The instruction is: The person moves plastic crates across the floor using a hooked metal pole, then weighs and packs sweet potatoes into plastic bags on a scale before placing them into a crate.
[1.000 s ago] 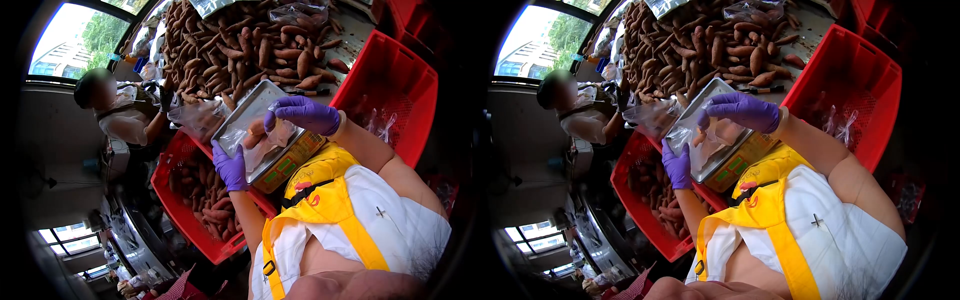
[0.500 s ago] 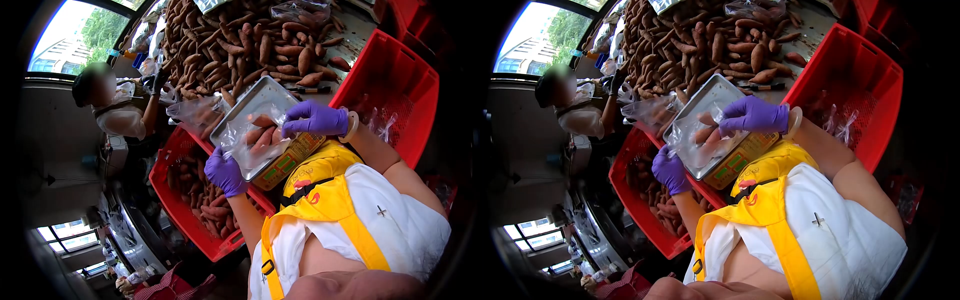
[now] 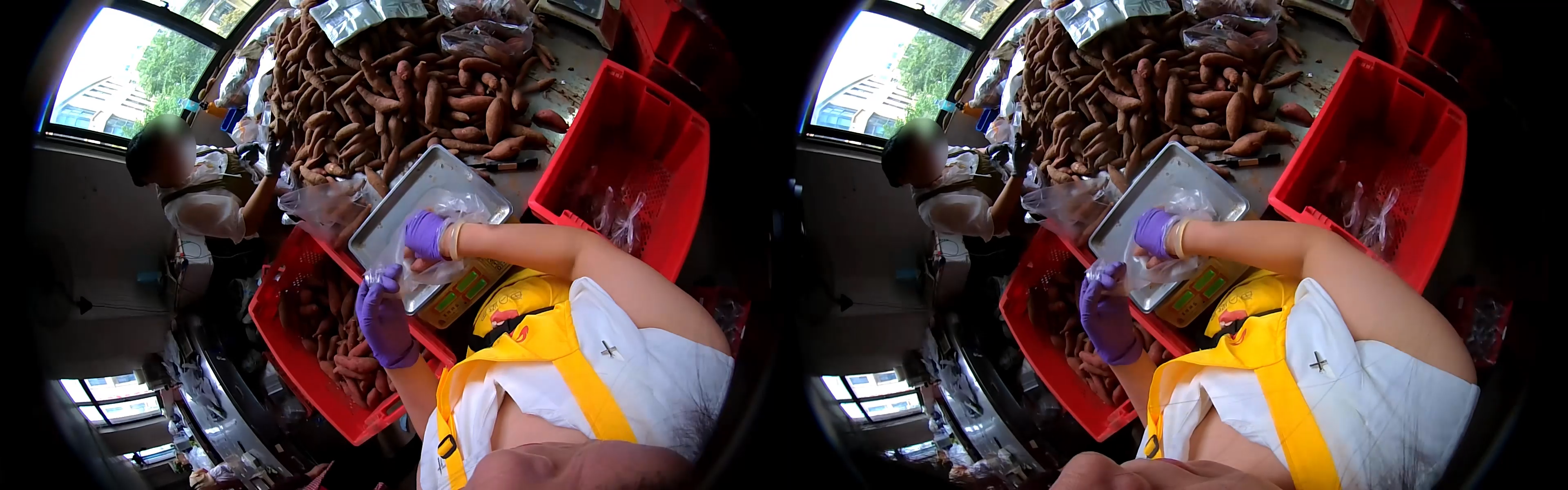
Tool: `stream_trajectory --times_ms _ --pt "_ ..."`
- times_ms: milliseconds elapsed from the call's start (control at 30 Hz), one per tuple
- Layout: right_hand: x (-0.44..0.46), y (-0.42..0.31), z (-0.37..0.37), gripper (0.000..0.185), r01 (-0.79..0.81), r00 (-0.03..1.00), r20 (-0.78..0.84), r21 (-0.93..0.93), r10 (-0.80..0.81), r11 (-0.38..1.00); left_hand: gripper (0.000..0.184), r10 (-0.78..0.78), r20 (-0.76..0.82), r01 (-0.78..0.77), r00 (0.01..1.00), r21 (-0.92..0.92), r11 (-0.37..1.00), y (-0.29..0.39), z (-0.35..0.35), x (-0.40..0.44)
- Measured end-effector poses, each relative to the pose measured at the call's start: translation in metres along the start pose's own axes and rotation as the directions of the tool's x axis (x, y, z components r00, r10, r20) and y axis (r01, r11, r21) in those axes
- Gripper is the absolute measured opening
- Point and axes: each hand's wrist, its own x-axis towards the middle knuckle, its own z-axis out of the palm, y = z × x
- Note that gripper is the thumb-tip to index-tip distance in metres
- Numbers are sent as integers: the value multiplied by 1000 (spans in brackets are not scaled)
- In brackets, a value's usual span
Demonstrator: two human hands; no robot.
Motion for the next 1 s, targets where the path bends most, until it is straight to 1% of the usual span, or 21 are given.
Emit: stream_trajectory --times_ms 33,67,133,167,233,267,333,367,400,467,533,567,600,667,700,733,800,867,900,967,1000 --pt "15 1 15 34 -19 988 151 -67 29 998 21 -7 54 10 999 -47 999 -7 -11 0" --pt "18 0 21 36 8 996 94 -135 5 991 31 -11 -39 10 999 -40 999 -16 -15 -3" --pt "24 0 28 27 25 1000 12 -142 -24 989 46 -118 -1 115 993 -187 976 -13 -21 -4" --pt "23 1 19 27 26 1000 17 -148 -23 989 46 -116 0 114 993 -193 975 -15 -31 -5" --pt "22 6 1 18 3 985 174 62 -13 998 59 -125 16 123 992 -330 936 -21 -54 -4" --pt "21 8 -2 18 5 984 175 53 -14 999 59 -118 18 117 993 -335 935 -22 -59 -5" --pt "14 13 -4 16 76 991 84 286 -104 955 56 -156 -108 109 982 -350 930 -25 -65 -7" --pt "11 14 -7 27 100 989 72 291 -126 952 56 -137 -73 96 988 -406 909 -27 -68 -5" --pt "7 15 -11 27 99 990 73 287 -125 953 56 -135 -71 95 988 -409 908 -27 -68 -4" --pt "-4 21 -19 38 46 999 5 468 -54 883 58 -142 -168 75 975 -352 933 -22 -65 1" --pt "-14 33 -25 42 24 998 40 509 -52 860 58 -119 -211 46 970 -324 945 -21 -67 9" --pt "-18 43 -25 38 3 1000 4 764 -8 645 57 -114 -211 65 971 -226 972 -19 -68 12" --pt "-19 52 -25 35 -9 999 -5 934 39 357 57 -105 -222 78 969 -127 989 -19 -69 12" --pt "-15 61 -51 30 6 995 -1 999 96 -53 47 -78 -299 113 951 100 989 -18 -63 16" --pt "-13 57 -67 26 -133 915 218 957 338 -257 45 -80 -303 124 950 128 984 -21 -61 17" --pt "-5 61 -72 24 -63 938 112 986 330 -154 44 -90 -297 143 951 160 977 -25 -59 19" --pt "19 46 -64 21 78 886 -97 995 454 60 41 -148 -288 184 946 103 978 -42 -60 21" --pt "41 23 -64 31 142 974 -176 965 143 219 39 -132 -254 189 958 217 958 -47 -49 20" --pt "51 13 -49 38 293 946 -319 914 53 281 40 -149 -265 211 953 225 951 -46 -43 20" --pt "55 3 -45 50 318 947 -319 916 -36 246 41 -156 -268 217 951 214 952 -41 -40 19" --pt "52 2 -56 53 190 982 -186 969 -41 157 43 -155 -284 215 946 194 957 -38 -39 19"
